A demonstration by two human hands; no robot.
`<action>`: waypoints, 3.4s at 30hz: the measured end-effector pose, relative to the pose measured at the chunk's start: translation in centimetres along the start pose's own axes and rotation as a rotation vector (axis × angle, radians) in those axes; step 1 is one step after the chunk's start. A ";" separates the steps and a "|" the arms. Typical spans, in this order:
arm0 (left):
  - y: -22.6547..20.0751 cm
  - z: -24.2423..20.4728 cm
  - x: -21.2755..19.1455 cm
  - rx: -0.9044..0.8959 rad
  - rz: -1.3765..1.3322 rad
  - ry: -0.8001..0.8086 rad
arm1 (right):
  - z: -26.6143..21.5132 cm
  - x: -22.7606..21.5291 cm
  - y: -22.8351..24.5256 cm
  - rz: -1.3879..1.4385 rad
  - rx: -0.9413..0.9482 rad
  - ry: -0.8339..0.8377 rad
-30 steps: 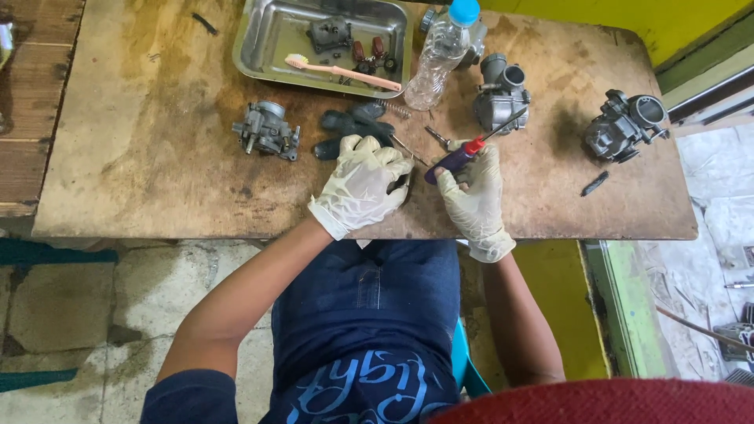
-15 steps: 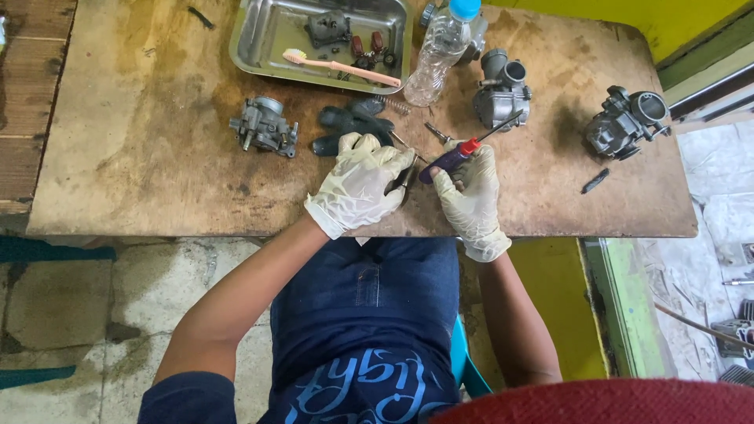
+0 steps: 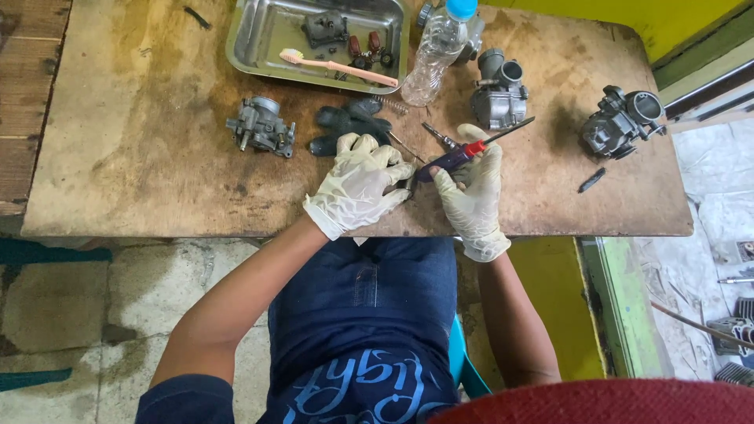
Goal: The person cleans a cylindrical metal part with a toothbrush, then uses a screwdriver to remove a spring and pin from a carburetor body. They wipe the parts with a cloth and place them on the workbench.
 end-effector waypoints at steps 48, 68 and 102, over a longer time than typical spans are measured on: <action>1.3 -0.6 2.7 0.015 -0.058 -0.016 | -1.2 -3.3 1.9 -0.022 -0.465 -0.224; 1.0 -0.2 1.8 -0.005 -0.122 0.007 | -3.6 -0.6 -2.7 -0.155 -0.465 -0.214; 1.7 -0.7 1.3 -0.086 -0.187 -0.245 | -1.0 -1.3 -1.2 -0.900 -0.647 -0.086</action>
Point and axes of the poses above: each hand's wrist, its own z-axis towards the middle knuckle, its own x-axis out of the palm, y = z × x, the point moved 7 cm from there along z, towards the middle knuckle, and after that the axes turned 1 degree about x, right-handed, at the moved point
